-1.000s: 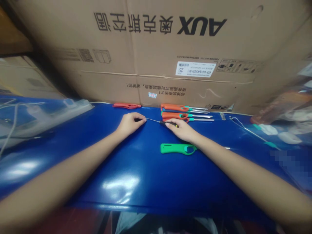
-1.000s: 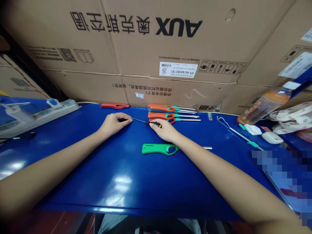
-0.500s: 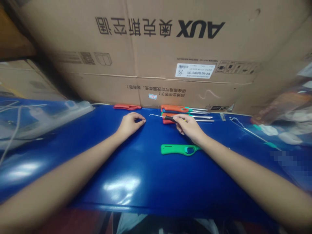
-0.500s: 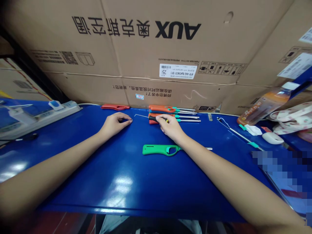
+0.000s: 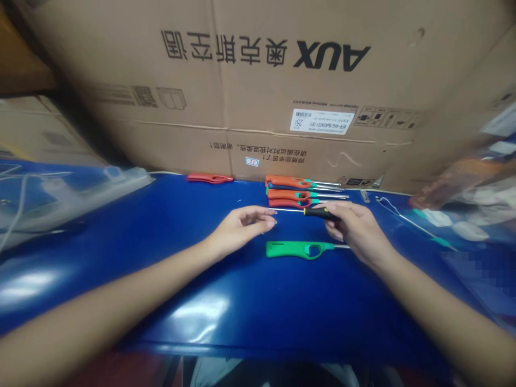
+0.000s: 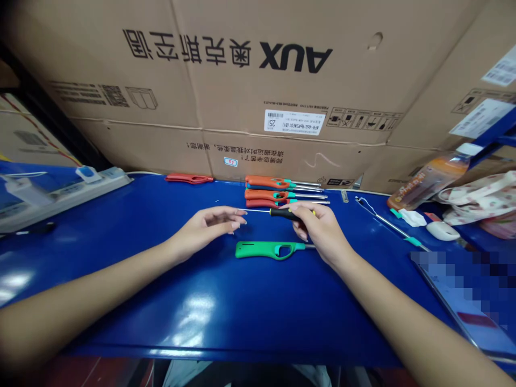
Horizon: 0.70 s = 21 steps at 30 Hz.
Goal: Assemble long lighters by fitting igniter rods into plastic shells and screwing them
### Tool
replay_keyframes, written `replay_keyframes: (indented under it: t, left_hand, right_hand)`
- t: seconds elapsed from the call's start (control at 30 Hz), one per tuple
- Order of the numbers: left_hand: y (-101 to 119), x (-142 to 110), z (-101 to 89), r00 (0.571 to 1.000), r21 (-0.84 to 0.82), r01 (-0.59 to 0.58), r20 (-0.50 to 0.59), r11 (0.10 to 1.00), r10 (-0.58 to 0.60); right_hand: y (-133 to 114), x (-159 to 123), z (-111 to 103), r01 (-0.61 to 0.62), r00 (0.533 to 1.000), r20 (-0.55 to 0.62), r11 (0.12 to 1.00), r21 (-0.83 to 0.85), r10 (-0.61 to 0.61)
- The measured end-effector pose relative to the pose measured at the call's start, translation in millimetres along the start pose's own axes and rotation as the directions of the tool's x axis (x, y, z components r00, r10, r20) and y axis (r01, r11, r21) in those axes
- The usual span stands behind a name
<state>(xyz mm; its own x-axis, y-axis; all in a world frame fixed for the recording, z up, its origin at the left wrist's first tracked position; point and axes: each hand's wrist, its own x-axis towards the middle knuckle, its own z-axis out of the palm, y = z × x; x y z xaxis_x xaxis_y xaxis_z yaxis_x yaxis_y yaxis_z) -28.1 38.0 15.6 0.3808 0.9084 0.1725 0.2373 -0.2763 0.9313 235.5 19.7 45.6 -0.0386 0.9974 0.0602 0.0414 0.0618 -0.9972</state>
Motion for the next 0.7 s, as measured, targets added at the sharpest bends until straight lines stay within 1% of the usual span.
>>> replay_keyframes:
  t: [0.07,0.13,0.23,0.33,0.4,0.5,0.6,0.7]
  left_hand:
    - [3.9,-6.6,7.7,0.998,-0.112,0.048,0.040,0.993,-0.044]
    - [5.8,-9.9,10.6,0.995,-0.178,0.100,0.030,0.979,-0.096]
    - [6.0,-10.7,9.8,0.987,-0.205,0.155,-0.008,0.967,-0.160]
    - [5.0,-9.9,9.0,0.981,-0.236,0.185,-0.013,0.954,-0.193]
    - [4.4,-9.7,9.5,0.980,-0.242,0.186,-0.018,0.952,-0.196]
    - [4.3,-9.4,10.6,0.984,-0.200,0.161,-0.047,0.966,-0.173]
    - [4.2,-8.8,11.2,0.986,-0.165,0.135,-0.071,0.977,-0.148]
    - [2.8,-8.5,11.7,0.985,-0.215,0.136,-0.073,0.967,-0.154]
  right_hand:
    - [1.4,-3.1,-0.6,-0.019,1.000,0.001,0.999,0.032,0.018]
    - [1.6,-4.4,-0.4,-0.020,1.000,0.004,0.999,0.039,0.020]
    - [0.0,-5.8,-1.3,0.018,0.999,-0.028,0.999,0.028,-0.017]
    - [-1.8,-7.0,-3.8,0.038,0.998,-0.047,0.999,0.014,-0.037]
    - [-2.7,-7.6,-5.0,0.035,0.999,-0.022,0.999,-0.005,-0.035]
    - [-3.9,-8.6,-4.9,0.029,1.000,0.013,0.999,-0.031,-0.028]
    - [-5.0,-9.1,-4.2,0.040,0.999,0.009,0.999,-0.029,-0.040]
    - [-5.3,-8.9,-4.4,0.062,0.998,0.000,0.998,-0.016,-0.062]
